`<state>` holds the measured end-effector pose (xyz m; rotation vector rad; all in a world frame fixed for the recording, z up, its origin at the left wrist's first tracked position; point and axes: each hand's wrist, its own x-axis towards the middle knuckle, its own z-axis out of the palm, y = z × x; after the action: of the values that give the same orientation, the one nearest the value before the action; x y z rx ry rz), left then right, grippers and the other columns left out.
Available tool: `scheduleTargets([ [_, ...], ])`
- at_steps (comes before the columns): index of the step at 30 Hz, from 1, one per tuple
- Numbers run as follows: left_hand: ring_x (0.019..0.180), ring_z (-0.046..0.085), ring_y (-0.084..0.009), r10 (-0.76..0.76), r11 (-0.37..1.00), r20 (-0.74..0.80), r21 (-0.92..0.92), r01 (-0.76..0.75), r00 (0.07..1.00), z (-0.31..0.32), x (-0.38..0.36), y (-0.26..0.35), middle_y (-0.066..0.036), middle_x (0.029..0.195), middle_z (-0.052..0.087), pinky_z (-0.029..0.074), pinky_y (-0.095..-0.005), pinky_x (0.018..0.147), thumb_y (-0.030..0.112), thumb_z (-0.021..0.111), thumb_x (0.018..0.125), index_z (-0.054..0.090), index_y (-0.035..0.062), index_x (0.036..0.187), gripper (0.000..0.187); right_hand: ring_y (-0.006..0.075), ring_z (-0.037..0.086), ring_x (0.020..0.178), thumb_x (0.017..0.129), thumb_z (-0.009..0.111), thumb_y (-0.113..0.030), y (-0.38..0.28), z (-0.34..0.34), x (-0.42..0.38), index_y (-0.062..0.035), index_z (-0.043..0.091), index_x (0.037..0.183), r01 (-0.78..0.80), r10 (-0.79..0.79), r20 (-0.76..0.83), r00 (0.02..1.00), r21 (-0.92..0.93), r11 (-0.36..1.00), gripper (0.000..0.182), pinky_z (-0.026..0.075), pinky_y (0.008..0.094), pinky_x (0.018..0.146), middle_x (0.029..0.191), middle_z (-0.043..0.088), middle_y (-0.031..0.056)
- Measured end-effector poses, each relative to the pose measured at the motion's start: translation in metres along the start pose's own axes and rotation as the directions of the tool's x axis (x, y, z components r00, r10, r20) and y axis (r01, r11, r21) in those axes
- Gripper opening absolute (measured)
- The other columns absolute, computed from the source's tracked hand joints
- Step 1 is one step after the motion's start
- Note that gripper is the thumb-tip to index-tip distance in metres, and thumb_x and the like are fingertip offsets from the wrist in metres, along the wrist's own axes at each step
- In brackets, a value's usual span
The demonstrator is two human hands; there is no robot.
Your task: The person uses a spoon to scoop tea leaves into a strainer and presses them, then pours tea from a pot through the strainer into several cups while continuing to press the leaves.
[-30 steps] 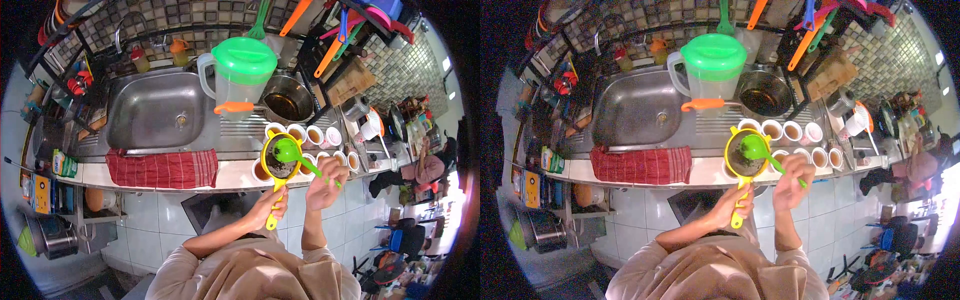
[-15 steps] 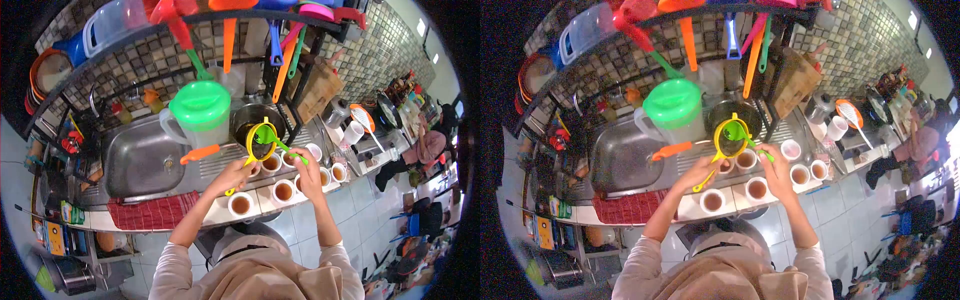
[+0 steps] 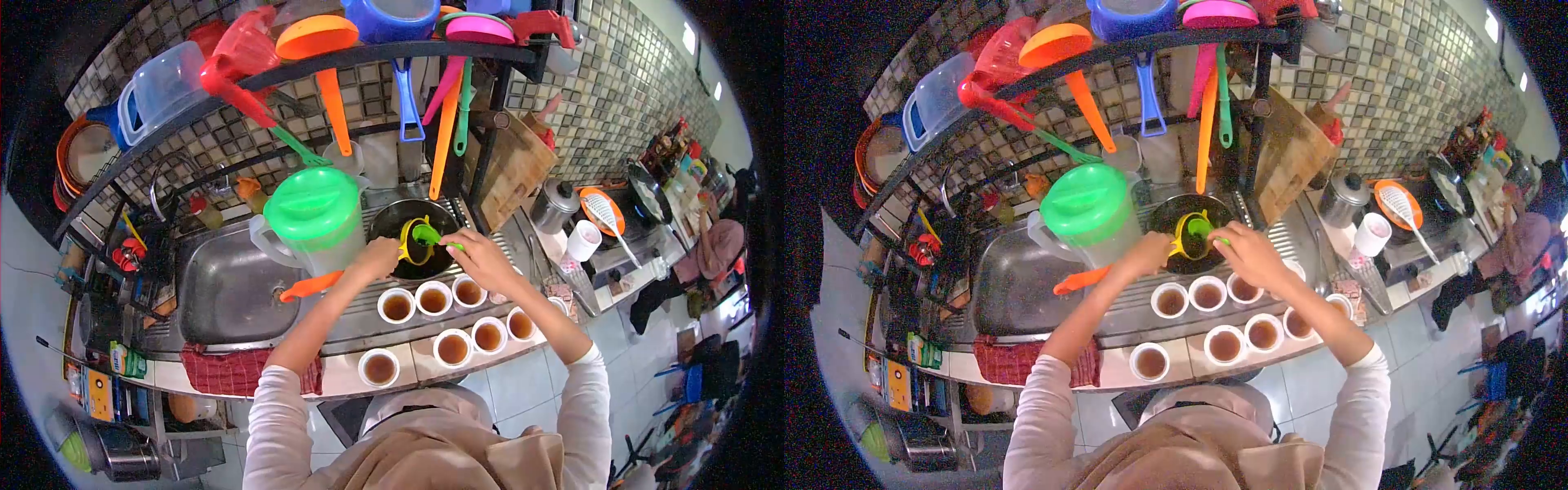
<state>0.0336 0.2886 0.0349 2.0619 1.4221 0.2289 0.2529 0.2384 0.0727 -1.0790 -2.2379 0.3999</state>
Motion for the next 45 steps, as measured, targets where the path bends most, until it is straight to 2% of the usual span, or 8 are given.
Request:
scheduleTargets([
  [13,0.045,0.058,-0.0235,-0.093,0.992,-0.016,0.08,0.094,0.996,0.011,0.014,-0.021,-0.015,0.059,0.058,0.048,-0.0343,0.046,0.022,0.054,0.078,0.056,-0.0032,0.083,0.026,0.0374,0.055,0.076,0.082,0.041,-0.018,0.04,0.022,0.027,-0.0017,0.057,0.087,-0.109,0.109,0.046,0.993,0.009,0.994,0.023,0.044,0.0435,0.07,0.085,0.056,0.0212],
  [15,0.047,0.058,-0.0258,0.028,0.966,-0.15,0.259,0.012,0.988,0.018,0.015,-0.027,-0.016,0.06,0.059,0.049,-0.0366,0.052,0.023,0.055,0.078,0.059,-0.0026,0.081,0.026,0.0379,0.055,0.076,0.082,0.042,-0.017,0.041,0.026,0.026,-0.0014,0.057,0.087,-0.155,0.156,0.061,0.986,-0.014,0.988,0.022,0.044,0.0438,0.069,0.084,0.056,0.0224],
  [20,0.061,0.06,-0.0304,-0.027,0.923,-0.153,0.375,0.083,0.988,0.021,0.014,-0.019,-0.019,0.066,0.059,0.049,-0.0389,0.061,0.024,0.056,0.077,0.061,-0.0013,0.076,0.026,0.0387,0.056,0.074,0.079,0.045,-0.015,0.043,0.033,0.022,0.0006,0.057,0.082,-0.22,0.214,0.13,0.968,0.03,0.975,0.02,0.044,0.0438,0.067,0.078,0.057,0.0251],
  [31,0.07,0.061,-0.0328,-0.01,0.866,-0.19,0.49,0.104,0.982,0.029,0.013,-0.013,-0.019,0.073,0.06,0.05,-0.0392,0.06,0.027,0.055,0.076,0.063,0.001,0.073,0.027,0.0313,0.054,0.048,0.079,0.051,-0.016,0.039,0.027,0.022,0.0017,0.057,0.081,-0.311,0.308,0.041,0.951,0.124,0.942,0.019,0.039,0.0387,0.047,0.055,0.051,0.0214],
  [36,0.071,0.061,-0.0326,-0.004,0.879,-0.192,0.468,0.095,0.981,0.027,0.011,-0.012,-0.019,0.074,0.06,0.05,-0.0403,0.062,0.026,0.052,0.078,0.063,0.0009,0.071,0.028,0.0343,0.054,0.054,0.082,0.049,-0.018,0.022,0.026,0.032,-0.0004,0.057,0.083,-0.24,0.238,0.029,0.971,0.124,0.963,0.019,0.04,0.0405,0.05,0.06,0.053,0.021],
  [38,0.071,0.06,-0.0331,-0.015,0.888,-0.174,0.45,0.094,0.985,0.023,0.011,-0.012,-0.02,0.074,0.06,0.049,-0.041,0.062,0.027,0.052,0.078,0.062,0.0002,0.074,0.029,0.0353,0.055,0.064,0.083,0.046,-0.018,0.03,0.039,0.035,-0.0025,0.055,0.088,0.024,-0.02,-0.032,0.999,0.128,0.991,0.019,0.043,0.0416,0.056,0.074,0.058,0.02],
  [39,0.072,0.06,-0.0335,-0.023,0.897,-0.156,0.433,0.09,0.987,0.023,0.011,-0.012,-0.02,0.075,0.06,0.049,-0.0417,0.063,0.028,0.052,0.078,0.062,-0.0004,0.076,0.03,0.0352,0.056,0.072,0.084,0.045,-0.018,0.033,0.04,0.033,-0.0042,0.053,0.091,-0.037,0.035,0.055,0.998,0.035,0.999,0.018,0.045,0.0427,0.062,0.085,0.058,0.0172],
  [45,0.073,0.058,-0.0354,0.03,0.938,-0.183,0.346,0.036,0.983,0.018,0.006,-0.02,-0.022,0.075,0.059,0.047,-0.0431,0.067,0.028,0.056,0.076,0.056,-0.0015,0.089,0.033,0.0324,0.057,0.068,0.084,0.044,-0.018,0.032,0.041,0.021,-0.0063,0.053,0.088,-0.003,0.013,0.064,0.998,-0.142,0.99,0.016,0.047,0.0408,0.057,0.084,0.053,0.0123],
])
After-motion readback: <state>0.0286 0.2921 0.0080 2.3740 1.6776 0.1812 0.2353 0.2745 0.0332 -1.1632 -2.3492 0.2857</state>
